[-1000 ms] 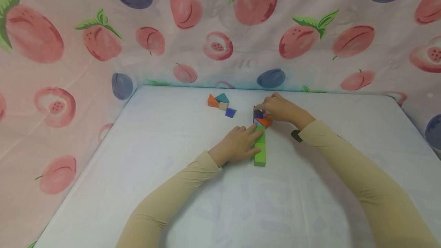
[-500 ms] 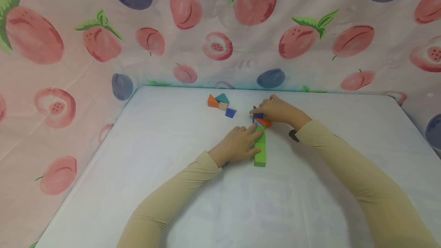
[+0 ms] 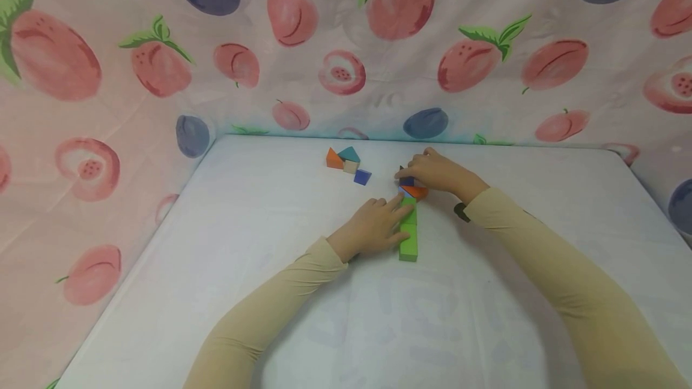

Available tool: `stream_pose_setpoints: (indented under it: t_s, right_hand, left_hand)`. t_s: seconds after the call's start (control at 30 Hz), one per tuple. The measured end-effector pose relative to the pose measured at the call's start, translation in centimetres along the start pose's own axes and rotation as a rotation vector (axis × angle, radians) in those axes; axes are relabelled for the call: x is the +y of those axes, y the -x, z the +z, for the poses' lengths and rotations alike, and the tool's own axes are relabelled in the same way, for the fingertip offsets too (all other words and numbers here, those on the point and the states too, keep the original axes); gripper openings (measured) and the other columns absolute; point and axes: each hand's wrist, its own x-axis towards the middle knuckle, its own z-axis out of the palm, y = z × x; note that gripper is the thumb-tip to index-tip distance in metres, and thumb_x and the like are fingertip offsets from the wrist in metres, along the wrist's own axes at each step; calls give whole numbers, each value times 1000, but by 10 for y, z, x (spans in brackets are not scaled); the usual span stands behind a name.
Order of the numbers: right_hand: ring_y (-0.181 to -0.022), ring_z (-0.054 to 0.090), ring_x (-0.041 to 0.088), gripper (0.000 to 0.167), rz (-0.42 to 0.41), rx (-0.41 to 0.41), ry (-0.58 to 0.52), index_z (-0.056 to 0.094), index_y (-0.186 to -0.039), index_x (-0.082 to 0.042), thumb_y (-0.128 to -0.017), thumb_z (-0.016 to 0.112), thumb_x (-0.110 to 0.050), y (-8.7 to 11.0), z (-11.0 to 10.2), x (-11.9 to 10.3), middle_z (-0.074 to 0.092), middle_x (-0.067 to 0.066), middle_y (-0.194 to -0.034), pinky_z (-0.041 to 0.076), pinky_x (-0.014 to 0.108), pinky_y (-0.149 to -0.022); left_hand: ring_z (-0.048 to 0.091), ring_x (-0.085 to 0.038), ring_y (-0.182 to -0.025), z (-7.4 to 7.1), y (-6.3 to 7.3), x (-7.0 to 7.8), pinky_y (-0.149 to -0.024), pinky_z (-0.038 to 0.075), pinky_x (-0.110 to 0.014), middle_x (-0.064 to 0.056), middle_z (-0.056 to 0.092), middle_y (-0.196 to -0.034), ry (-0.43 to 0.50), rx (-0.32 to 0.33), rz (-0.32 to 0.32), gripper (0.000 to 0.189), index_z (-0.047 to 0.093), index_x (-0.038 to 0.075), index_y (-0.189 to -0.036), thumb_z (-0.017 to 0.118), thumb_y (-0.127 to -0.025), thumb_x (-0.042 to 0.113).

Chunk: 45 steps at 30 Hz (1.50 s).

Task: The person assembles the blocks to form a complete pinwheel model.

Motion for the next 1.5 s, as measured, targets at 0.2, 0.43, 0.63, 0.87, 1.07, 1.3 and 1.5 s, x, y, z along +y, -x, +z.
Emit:
stream_pose_setpoints:
  t_s: [0.2,0.43,0.63,0.87,1.07,1.3,1.5]
  right_hand:
    - [-84,62,23,44,-1,5,-9,65,-119,-25,-81,69,-5,2,1,2,69,5,-85,46,49,-81]
    - [-92,64,26,48,11,26,-34,60,-124,-21,-80,69,-5,9,1,4,68,8,-97,47,50,-83]
    - [-101,62,30,39,60,83,-65,62,-120,-17,-83,68,-7,24,-3,5,66,12,-106,44,55,-89]
    - [-107,58,33,37,126,185,-94,62,-119,-11,-83,70,-15,45,-10,-3,64,13,-111,40,55,-94]
    - [-109,56,33,36,135,294,-91,63,-115,-11,-83,69,-25,58,-8,-17,65,12,-111,38,58,-95]
    - [-112,54,32,42,150,308,-116,64,-109,-9,-78,72,-35,66,-6,-37,63,11,-112,36,59,-96]
    - [-116,51,31,55,167,237,-139,62,-115,-9,-77,71,-47,72,-5,-55,61,11,-118,35,61,-98]
  left_hand:
    - [50,-26,-124,1,-1,1,-104,40,-40,-9,28,-155,-5,1,0,62,28,22,-147,38,-95,53]
    - [49,-27,-126,0,-1,1,-105,39,-40,-9,27,-155,-3,-2,4,62,28,22,-148,38,-95,53]
    - [50,-26,-125,-2,-1,2,-105,40,-40,-9,27,-155,-2,-8,1,62,28,22,-148,38,-95,53]
    - [50,-28,-125,-1,-2,1,-105,40,-41,-9,28,-155,4,-7,-3,62,28,23,-148,39,-95,54]
    - [50,-29,-126,-4,-2,0,-104,40,-41,-10,29,-154,12,-20,-13,63,29,23,-147,42,-94,55]
    - [50,-27,-125,-6,-2,-3,-104,41,-40,-9,30,-153,16,-18,-24,64,31,24,-147,42,-93,57]
    - [52,-28,-123,-5,-2,-8,-102,41,-41,-8,31,-153,12,2,-30,66,32,23,-146,43,-92,58]
